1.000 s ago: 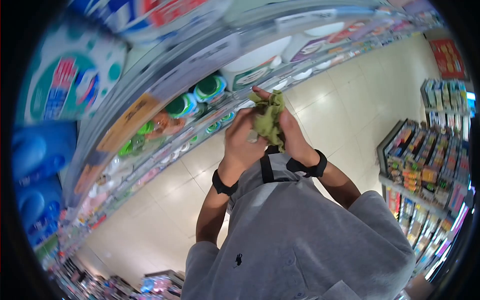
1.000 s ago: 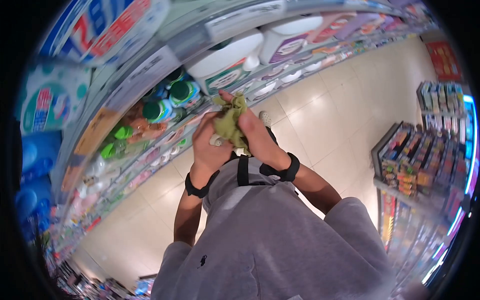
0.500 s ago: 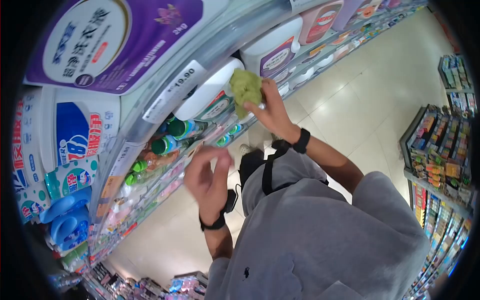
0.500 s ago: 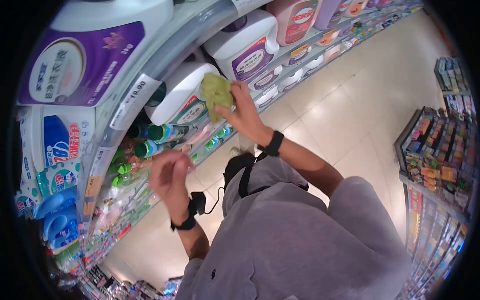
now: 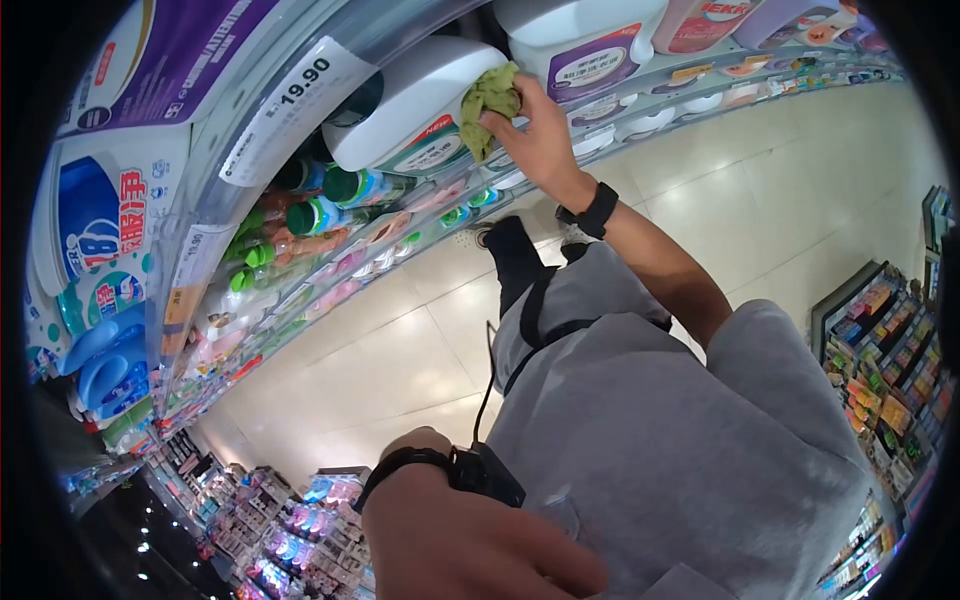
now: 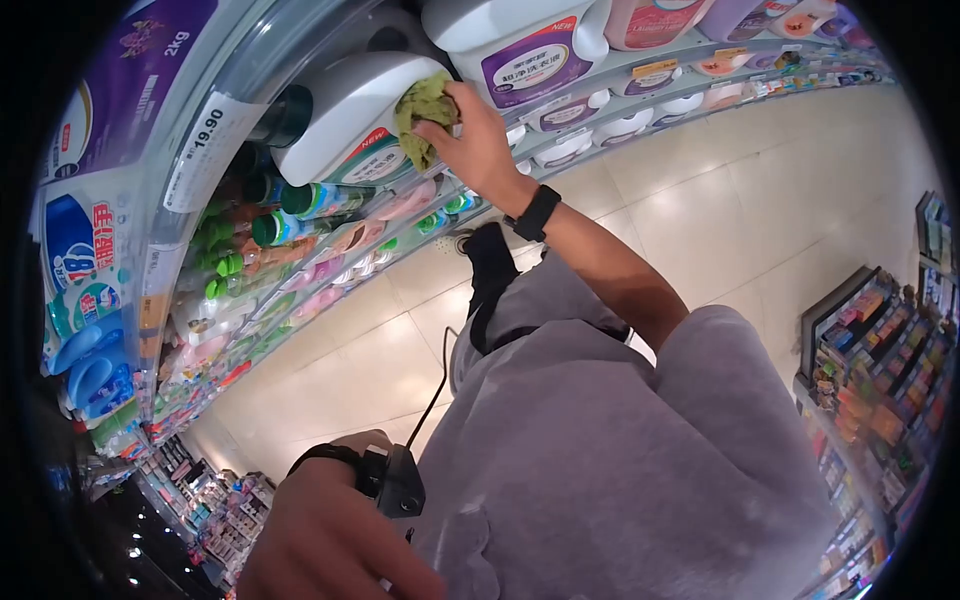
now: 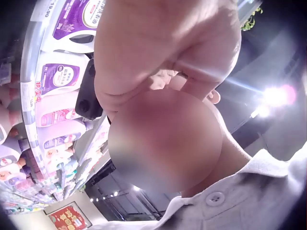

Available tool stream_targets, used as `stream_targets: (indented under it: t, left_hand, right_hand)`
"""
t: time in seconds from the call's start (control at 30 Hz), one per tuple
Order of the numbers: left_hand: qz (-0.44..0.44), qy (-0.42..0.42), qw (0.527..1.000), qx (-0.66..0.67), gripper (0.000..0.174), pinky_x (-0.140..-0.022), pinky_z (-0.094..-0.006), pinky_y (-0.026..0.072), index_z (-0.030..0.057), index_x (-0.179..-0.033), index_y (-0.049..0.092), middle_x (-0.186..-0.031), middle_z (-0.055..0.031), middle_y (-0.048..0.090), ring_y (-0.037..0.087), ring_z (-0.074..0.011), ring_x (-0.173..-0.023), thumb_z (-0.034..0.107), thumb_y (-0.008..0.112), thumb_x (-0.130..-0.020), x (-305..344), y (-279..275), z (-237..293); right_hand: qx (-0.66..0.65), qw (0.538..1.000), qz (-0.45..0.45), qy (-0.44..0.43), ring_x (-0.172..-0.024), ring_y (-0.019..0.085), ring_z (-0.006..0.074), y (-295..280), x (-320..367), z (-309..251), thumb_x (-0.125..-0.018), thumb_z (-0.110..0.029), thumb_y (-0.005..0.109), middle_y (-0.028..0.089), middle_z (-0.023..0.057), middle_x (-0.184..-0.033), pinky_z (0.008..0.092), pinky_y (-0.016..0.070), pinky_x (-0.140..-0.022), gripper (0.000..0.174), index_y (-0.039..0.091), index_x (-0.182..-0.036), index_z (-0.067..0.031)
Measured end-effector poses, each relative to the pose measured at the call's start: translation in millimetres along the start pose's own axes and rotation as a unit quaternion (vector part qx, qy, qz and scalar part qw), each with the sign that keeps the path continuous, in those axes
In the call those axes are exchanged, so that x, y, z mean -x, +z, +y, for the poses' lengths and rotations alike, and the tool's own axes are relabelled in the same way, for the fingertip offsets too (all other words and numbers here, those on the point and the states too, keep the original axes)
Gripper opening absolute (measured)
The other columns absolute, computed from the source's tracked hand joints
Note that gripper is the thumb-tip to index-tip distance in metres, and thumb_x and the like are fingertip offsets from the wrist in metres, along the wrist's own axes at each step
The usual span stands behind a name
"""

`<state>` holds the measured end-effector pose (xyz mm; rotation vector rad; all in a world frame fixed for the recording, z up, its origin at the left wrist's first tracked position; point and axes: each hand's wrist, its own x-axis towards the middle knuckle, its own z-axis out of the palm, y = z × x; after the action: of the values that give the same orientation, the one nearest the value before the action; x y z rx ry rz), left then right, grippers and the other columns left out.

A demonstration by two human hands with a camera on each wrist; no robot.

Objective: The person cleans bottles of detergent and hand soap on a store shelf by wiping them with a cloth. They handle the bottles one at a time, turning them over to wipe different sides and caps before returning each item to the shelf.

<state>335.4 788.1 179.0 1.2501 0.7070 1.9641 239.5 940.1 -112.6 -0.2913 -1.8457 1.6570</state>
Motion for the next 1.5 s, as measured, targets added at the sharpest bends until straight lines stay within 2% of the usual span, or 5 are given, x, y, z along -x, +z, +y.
stream_targets:
  t: [0.17,0.33,0.47,0.63,1.5]
  left_hand:
    - [-0.175,0.001,0.983,0.049,0.029,-0.057,-0.0352,0.0515,0.0087,-0.065,0.048,-0.064,-0.0049,0.059,0.063,-0.0166,-0.062,0.007,0.041,-0.093,5,-53,-8]
    - [0.344,-0.063,0.818,-0.457,0.021,-0.059,-0.0265,0.0373,0.0015,-0.112,0.051,-0.077,-0.0045,0.051,0.046,-0.0122,-0.067,-0.002,0.054,-0.091,52,-131,-21]
    - [0.331,-0.062,0.71,-0.618,0.042,-0.101,-0.039,0.0389,-0.0053,-0.126,0.046,-0.117,-0.0131,0.053,0.052,-0.0237,-0.113,0.003,0.064,-0.089,56,-188,-50]
    - [0.335,-0.051,0.645,-0.685,0.07,-0.11,-0.0405,0.0298,-0.0084,-0.138,0.031,-0.139,-0.0223,0.04,0.044,-0.0288,-0.126,0.014,0.073,-0.086,49,-203,-75]
    - [0.42,0.003,0.548,-0.723,0.063,-0.094,-0.0395,0.0435,-0.011,-0.129,0.046,-0.113,-0.0239,0.066,0.062,-0.0342,-0.099,0.025,0.07,-0.083,37,-237,-109]
  right_hand:
    - [0.1,0.993,-0.038,-0.044,-0.085,0.06,0.0382,-11,8,8,-0.079,-0.012,0.069,0.058,0.0169,-0.097,0.0422,0.0495,-0.073,0.018,0.063,-0.091,-0.0008]
    - [0.164,0.983,-0.064,-0.045,-0.085,0.06,0.0363,-12,-4,-17,-0.081,-0.013,0.063,0.056,0.0153,-0.095,0.0447,0.0499,-0.072,0.014,0.063,-0.088,-0.0006]
    - [0.219,0.971,-0.094,-0.002,-0.082,0.061,0.035,-11,-8,-33,-0.08,-0.014,0.061,0.055,0.0158,-0.09,0.0447,0.0499,-0.071,0.016,0.065,-0.09,-0.002]
    - [0.278,0.932,-0.203,0.114,-0.079,0.063,0.0365,-28,3,-18,-0.082,-0.021,0.057,0.057,0.0182,-0.095,0.0458,0.0509,-0.072,0.034,0.065,-0.11,-0.0033]
    - [0.334,0.893,-0.289,0.084,-0.076,0.068,0.0364,-25,-18,-27,-0.079,-0.029,0.059,0.069,0.0173,-0.08,0.0476,0.0516,-0.063,0.061,0.052,-0.134,-0.0033]
